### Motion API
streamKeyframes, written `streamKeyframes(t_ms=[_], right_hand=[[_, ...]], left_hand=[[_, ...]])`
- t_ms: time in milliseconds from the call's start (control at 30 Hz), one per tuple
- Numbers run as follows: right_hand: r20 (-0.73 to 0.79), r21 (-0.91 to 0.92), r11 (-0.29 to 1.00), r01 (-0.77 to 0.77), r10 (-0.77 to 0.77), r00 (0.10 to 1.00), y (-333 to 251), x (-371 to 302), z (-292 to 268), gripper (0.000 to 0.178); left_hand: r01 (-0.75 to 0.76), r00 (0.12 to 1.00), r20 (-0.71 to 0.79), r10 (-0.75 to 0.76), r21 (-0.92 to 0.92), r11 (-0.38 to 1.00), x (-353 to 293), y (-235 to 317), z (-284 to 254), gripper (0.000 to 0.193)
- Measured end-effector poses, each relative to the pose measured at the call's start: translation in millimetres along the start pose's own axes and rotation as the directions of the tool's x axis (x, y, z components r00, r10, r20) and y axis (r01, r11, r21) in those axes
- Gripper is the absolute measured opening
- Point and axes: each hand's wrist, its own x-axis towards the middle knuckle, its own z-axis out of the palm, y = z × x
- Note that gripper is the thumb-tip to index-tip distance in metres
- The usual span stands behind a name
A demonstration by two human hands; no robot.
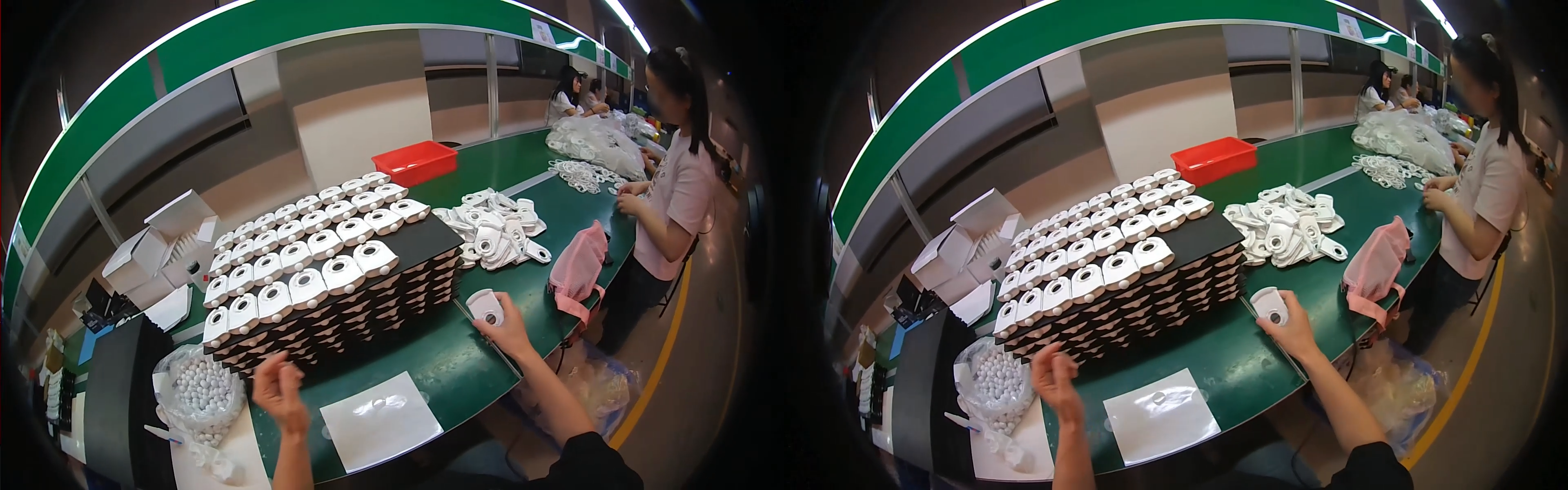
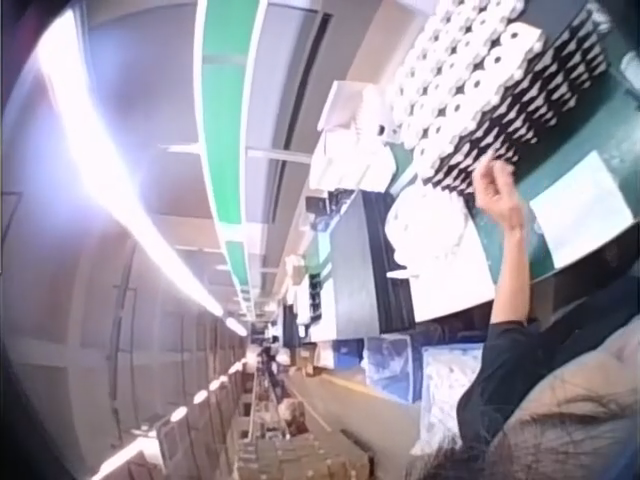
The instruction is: Assembling small light bulb components into plastic housings at a factory assembly line.
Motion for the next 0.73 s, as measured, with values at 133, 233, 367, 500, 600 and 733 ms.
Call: streamKeyframes(t_ms=[133,233,367,500,600,733], right_hand=[[-0.080,-0.081,0.987,0.136,-0.142,0.987,6,1,-2,0.047],[-0.097,-0.102,0.994,0.041,-0.051,0.994,-6,-3,-1,0.041],[-0.094,-0.151,0.983,0.103,-0.118,0.989,-4,-4,-3,0.027],[-0.052,-0.169,0.978,0.125,-0.135,0.989,-12,-7,-1,0.012],[-0.034,-0.118,0.976,0.182,-0.187,0.982,-7,-9,-1,0.011],[0.031,-0.095,0.989,0.117,-0.115,0.993,4,-6,7,0.017]], left_hand=[[-0.063,0.990,-0.111,0.082,0.164,0.984,-10,-4,-39,0.020],[-0.117,0.974,-0.136,0.179,0.373,0.920,-24,-9,-77,0.022],[-0.203,0.945,-0.096,0.314,0.583,0.787,-38,-10,-100,0.024],[-0.325,0.856,-0.178,0.485,0.545,0.773,-26,20,-90,0.023],[-0.598,0.658,-0.534,0.531,0.057,0.799,2,82,-68,0.027],[-0.947,0.301,-0.713,0.633,-0.300,0.112,12,187,-10,0.017]])
